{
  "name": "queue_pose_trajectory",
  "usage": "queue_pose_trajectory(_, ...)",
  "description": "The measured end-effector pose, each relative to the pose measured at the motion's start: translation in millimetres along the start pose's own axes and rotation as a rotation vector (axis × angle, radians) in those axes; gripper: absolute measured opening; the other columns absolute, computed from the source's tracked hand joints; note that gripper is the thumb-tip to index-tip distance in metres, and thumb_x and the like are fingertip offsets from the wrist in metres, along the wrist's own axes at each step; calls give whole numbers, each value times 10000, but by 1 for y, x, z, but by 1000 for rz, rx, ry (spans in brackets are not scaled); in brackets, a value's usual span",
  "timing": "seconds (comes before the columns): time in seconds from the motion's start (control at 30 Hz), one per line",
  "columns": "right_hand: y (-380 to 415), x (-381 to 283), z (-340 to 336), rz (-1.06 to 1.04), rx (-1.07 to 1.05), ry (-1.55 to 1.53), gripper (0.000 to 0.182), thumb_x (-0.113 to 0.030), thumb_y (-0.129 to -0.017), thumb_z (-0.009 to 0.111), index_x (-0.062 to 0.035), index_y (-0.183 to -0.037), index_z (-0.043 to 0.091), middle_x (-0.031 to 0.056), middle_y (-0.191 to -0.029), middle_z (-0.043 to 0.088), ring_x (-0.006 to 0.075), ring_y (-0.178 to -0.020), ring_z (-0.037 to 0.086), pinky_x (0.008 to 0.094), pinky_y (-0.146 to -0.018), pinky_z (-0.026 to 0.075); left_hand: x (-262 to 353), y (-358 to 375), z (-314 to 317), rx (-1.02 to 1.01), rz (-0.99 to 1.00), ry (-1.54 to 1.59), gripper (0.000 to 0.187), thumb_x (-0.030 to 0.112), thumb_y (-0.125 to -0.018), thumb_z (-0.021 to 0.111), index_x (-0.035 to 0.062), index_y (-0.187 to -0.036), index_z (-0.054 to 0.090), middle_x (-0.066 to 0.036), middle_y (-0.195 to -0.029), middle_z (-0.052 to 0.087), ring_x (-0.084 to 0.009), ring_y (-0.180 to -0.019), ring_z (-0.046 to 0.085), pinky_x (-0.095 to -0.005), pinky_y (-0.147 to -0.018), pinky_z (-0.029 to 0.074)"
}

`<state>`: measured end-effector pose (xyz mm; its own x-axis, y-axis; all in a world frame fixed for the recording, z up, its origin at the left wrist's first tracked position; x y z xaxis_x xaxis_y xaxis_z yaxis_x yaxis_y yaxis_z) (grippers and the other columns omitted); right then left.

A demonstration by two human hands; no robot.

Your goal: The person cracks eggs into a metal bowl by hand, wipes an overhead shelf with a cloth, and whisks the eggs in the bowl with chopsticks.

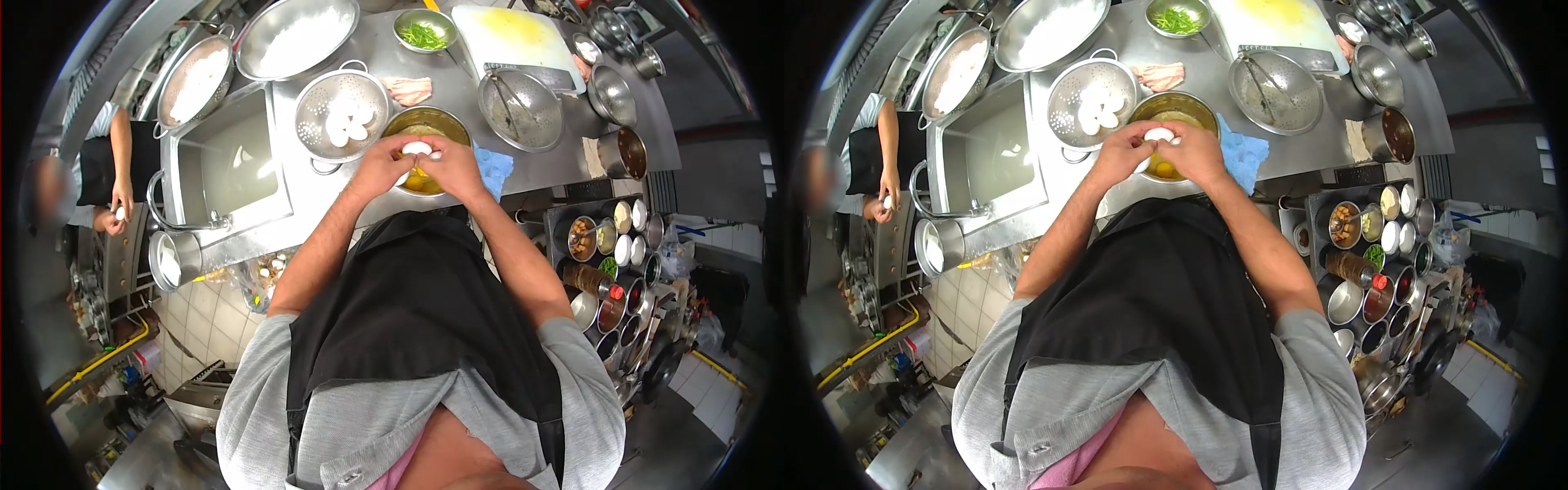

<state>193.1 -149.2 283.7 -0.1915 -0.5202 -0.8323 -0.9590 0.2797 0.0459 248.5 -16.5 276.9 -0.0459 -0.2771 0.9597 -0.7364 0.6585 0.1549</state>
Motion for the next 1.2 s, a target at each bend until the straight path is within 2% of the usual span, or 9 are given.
queue_pose_trajectory(0.33, -14, -3, -3, -126, 63, 163, 395, -318, -818, 736, -111, -1154, 739, 160, -1035, 743, 363, -923, 714, 446, -824, 573, -1, -20, -1, 20, 97, -144, 365, 39, -905, 674, -4, -1268, 673, -87, -1049, 750, -111, -891, 684, -265, -799, 559)
queue_pose_trajectory(0.5, -16, -6, -10, -154, 60, 179, 366, -301, -819, 736, -156, -1155, 738, 146, -1000, 747, 361, -898, 711, 450, -797, 573, 12, -22, -3, 38, 150, -285, 400, 93, -869, 701, 88, -1269, 701, -112, -977, 743, -128, -806, 667, -285, -774, 556)
queue_pose_trajectory(0.67, -12, -27, -24, -359, 99, 447, 379, -272, -822, 735, -177, -1187, 705, 115, -975, 731, 349, -886, 702, 456, -758, 571, 14, -25, -6, 26, 267, -328, 426, 87, -866, 702, 126, -1289, 698, -124, -1053, 699, -188, -811, 643, -309, -778, 548)
queue_pose_trajectory(0.77, -16, -41, -33, -345, 34, 505, 411, -225, -810, 763, -174, -1212, 698, 116, -1059, 733, 356, -941, 695, 427, -799, 572, 24, -29, -12, 23, 310, -348, 434, 100, -855, 713, 155, -1285, 704, -145, -1096, 686, -248, -846, 671, -339, -800, 561)
queue_pose_trajectory(0.87, -24, -44, -43, -322, 81, 389, 414, -248, -827, 776, -157, -1222, 690, 125, -1035, 728, 327, -882, 711, 391, -794, 571, 42, -31, -17, 36, 337, -343, 469, 123, -846, 753, 141, -1309, 682, -150, -1083, 687, -254, -860, 672, -345, -815, 562)
queue_pose_trajectory(0.97, -31, -35, -36, -119, -20, 138, 453, -259, -862, 786, -108, -1269, 658, 118, -1010, 726, 231, -871, 713, 337, -798, 560, 56, -25, -23, 74, 339, -292, 493, 139, -846, 778, 115, -1325, 662, -131, -1060, 685, -231, -857, 658, -339, -811, 556)
queue_pose_trajectory(1.07, -31, -44, -8, -171, -107, -108, 502, -244, -897, 778, -58, -1329, 603, 98, -992, 714, 149, -913, 671, 295, -811, 538, 48, -5, -44, 138, 212, -166, 489, 161, -854, 800, 95, -1318, 659, -71, -1022, 673, -176, -849, 631, -311, -791, 542)
queue_pose_trajectory(1.1, -32, -42, 4, -101, -139, -351, 522, -233, -844, 802, -61, -1301, 619, 110, -951, 732, 190, -835, 697, 317, -775, 539, 43, 7, -52, 152, 134, -61, 482, 167, -856, 805, 90, -1309, 662, -49, -1009, 663, -157, -852, 621, -300, -784, 536)
queue_pose_trajectory(1.2, -31, -54, 8, -8, -189, -471, 415, -206, -849, 799, -65, -1219, 672, 98, -941, 734, 167, -819, 684, 297, -763, 531, 23, 54, -88, 301, 39, 109, 471, 151, -866, 808, 85, -1306, 654, 9, -968, 618, -90, -847, 562, -254, -767, 503)
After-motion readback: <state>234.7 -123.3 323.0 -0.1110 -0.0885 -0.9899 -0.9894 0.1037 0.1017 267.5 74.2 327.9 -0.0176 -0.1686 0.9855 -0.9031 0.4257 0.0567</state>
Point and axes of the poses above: each hand's wrist, its own y-axis away from the middle knuckle, its own z-axis out of the palm, x = y × z, the point moved 10 cm from there along -y, towards the middle knuckle
